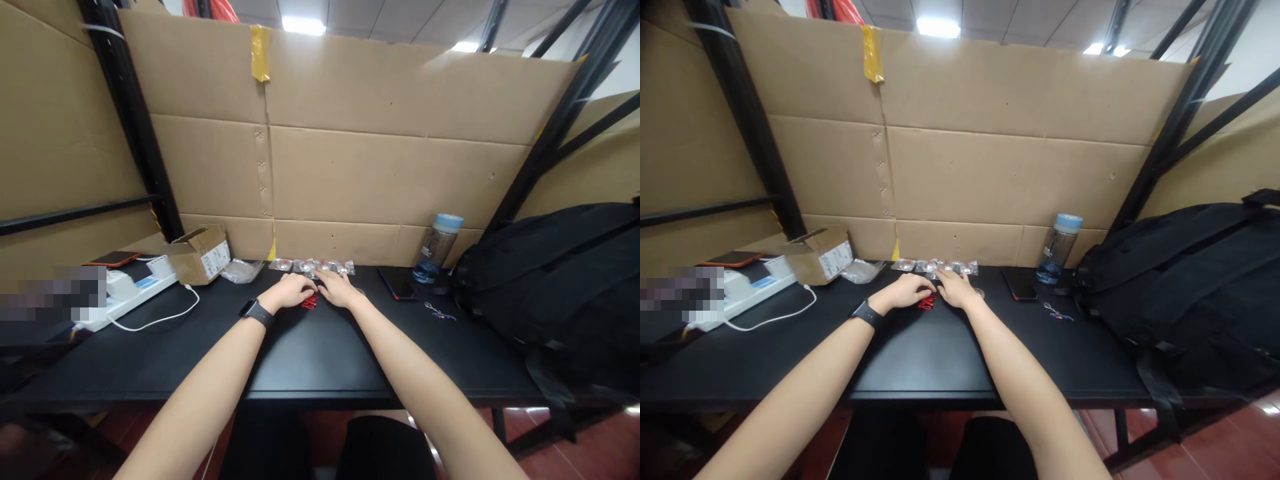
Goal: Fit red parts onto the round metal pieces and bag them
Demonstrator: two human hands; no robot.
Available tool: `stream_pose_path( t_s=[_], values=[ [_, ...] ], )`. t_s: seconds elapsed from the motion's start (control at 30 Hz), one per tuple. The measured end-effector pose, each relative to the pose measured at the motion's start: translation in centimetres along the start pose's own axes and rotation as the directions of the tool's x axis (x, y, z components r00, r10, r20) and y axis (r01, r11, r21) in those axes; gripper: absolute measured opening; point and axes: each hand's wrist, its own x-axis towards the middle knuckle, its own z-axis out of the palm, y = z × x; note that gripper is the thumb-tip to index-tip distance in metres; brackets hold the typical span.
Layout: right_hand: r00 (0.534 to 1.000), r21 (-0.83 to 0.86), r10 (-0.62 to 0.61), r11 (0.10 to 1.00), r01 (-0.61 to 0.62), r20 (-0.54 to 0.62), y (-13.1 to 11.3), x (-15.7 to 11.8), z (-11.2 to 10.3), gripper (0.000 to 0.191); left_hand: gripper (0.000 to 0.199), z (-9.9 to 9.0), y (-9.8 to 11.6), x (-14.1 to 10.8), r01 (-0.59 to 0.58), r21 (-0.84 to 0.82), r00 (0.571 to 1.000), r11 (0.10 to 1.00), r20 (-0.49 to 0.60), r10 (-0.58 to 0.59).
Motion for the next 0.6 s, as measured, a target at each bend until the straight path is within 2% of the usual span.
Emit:
stream_pose_path(
  t_s=[0.13, 0.33, 0.4, 0.53, 0.6],
  values=[
    [0.999, -0.028, 0.005, 1.000, -0.006, -0.050, 0.2, -0.6, -0.4, 0.050, 0.028, -0.3, -0.6, 0.1, 0.052, 0.014, 0.996, 0.999, -0.074, -0.051],
    [0.994, 0.034, 0.053, 0.998, -0.050, -0.096, 0.2, -0.9, -0.7, 0.025, 0.027, 0.2, -1.3, 0.2, 0.138, 0.022, 0.978, 0.990, -0.163, -0.133],
    [0.990, 0.078, 0.079, 0.994, -0.070, -0.118, 0.1, -0.8, -0.9, 0.019, 0.028, 0.5, -1.2, 0.3, 0.137, 0.014, 0.978, 0.991, -0.159, -0.133],
    [0.974, 0.122, 0.135, 0.986, -0.114, -0.184, 0.4, -1.1, -1.8, 0.028, 0.034, 1.3, -0.6, 0.4, 0.090, 0.004, 0.987, 0.996, -0.133, -0.089],
    [0.960, 0.174, 0.171, 0.976, -0.134, -0.223, 0.9, -1.5, -2.4, 0.025, 0.036, 1.7, -0.1, 0.4, 0.048, 0.005, 0.992, 0.999, -0.118, -0.047]
  ],
)
